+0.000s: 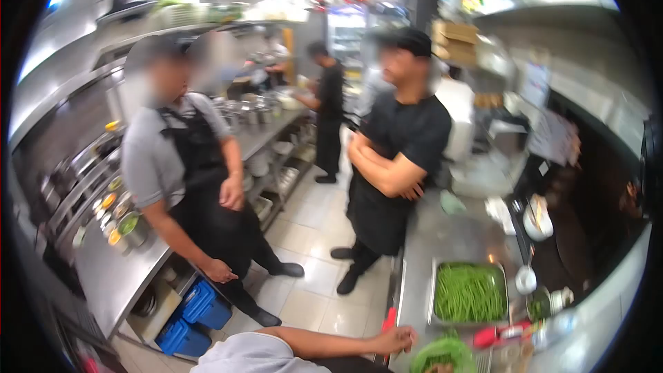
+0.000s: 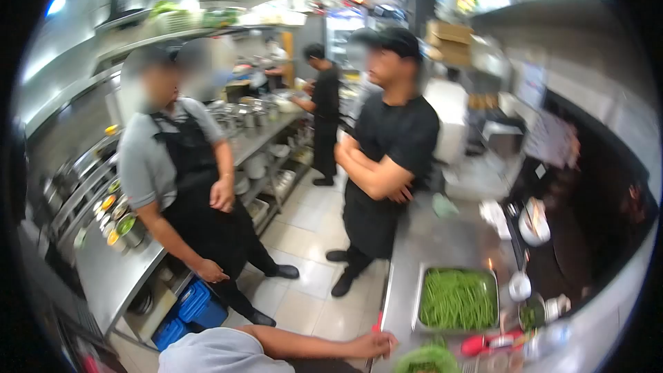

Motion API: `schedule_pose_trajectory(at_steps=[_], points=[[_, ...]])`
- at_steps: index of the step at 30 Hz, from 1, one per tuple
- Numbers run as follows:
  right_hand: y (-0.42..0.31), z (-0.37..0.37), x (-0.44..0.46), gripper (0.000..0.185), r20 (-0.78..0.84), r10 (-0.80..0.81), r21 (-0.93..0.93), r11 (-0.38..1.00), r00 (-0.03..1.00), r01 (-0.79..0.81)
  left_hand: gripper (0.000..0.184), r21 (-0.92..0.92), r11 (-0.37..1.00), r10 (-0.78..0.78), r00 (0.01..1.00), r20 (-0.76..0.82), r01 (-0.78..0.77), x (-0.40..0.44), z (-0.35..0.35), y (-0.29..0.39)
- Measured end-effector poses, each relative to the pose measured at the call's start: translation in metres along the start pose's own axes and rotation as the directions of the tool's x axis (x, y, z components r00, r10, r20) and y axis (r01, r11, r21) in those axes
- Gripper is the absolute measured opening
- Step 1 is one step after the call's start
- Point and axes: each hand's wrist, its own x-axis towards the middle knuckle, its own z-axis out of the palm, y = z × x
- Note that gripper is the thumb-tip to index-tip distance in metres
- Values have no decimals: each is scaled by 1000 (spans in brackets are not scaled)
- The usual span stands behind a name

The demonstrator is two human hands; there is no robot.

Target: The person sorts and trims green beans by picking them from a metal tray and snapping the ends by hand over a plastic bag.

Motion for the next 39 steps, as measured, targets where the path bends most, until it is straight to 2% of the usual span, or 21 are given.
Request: schedule_pose_trajectory(at_steps=[1,2,4,5,8,9,13,15,19,21,23,25,27,29,30,31,32,33,35,36,39], points=[[8,6,-1,12,-138,-89,1,996,986,90,20,34,999,2,1000,-29,-1,-4,3,14],[12,13,8,22,-213,-99,120,985,972,127,21,69,998,3,999,-51,0,-6,0,25],[6,10,5,15,-241,111,200,978,964,-62,20,64,992,-102,990,-98,108,-3,-7,43],[-1,0,4,14,-274,133,229,971,953,-69,20,65,998,7,989,-146,2,-1,-8,43],[-5,-13,2,20,-258,257,264,946,931,-188,21,-67,996,-69,982,-174,58,17,-23,56],[-5,-14,1,20,-260,291,264,939,921,-222,23,5,998,-60,981,-185,62,21,-23,70],[-9,-16,-7,22,-302,331,319,919,894,-233,23,51,995,92,988,-125,-86,76,-35,85],[-17,-22,-6,24,-322,397,442,866,859,-235,22,103,987,136,984,-115,-125,115,-42,89],[-24,-34,-5,23,-269,553,530,769,788,-359,29,328,944,58,996,-73,-31,191,-59,95],[-36,-43,0,22,-274,608,599,714,746,-362,41,527,832,-170,984,-60,176,214,-64,98],[-44,-55,5,20,-245,669,603,672,702,-430,45,855,483,182,977,112,-188,227,-72,76],[-50,-59,7,18,-225,712,608,636,665,-475,42,855,469,254,961,107,-220,205,-42,107],[-52,-58,9,17,-303,721,678,623,623,-391,33,626,721,226,955,194,-298,189,-13,112],[-56,-54,8,16,-319,755,715,588,572,-378,29,321,878,193,876,442,-356,171,20,89],[-57,-50,8,16,-275,807,807,489,522,-331,30,261,924,83,813,576,-280,160,37,80],[-59,-49,7,16,-223,851,883,383,476,-271,30,196,932,107,750,653,-305,145,54,76],[-60,-48,7,14,-210,848,913,348,487,-213,30,130,937,134,680,721,-323,133,67,74],[-64,-51,9,14,-222,855,910,354,468,-215,30,116,939,139,664,735,-324,128,76,70],[-73,-57,15,11,-209,854,951,291,476,-103,29,172,952,-1,560,828,-252,124,89,63],[-73,-58,16,10,-253,844,935,338,472,-103,29,162,952,5,539,842,-261,125,91,61],[-72,-58,12,11,-269,857,938,337,440,-82,21,150,947,18,511,859,-285,134,88,49]])
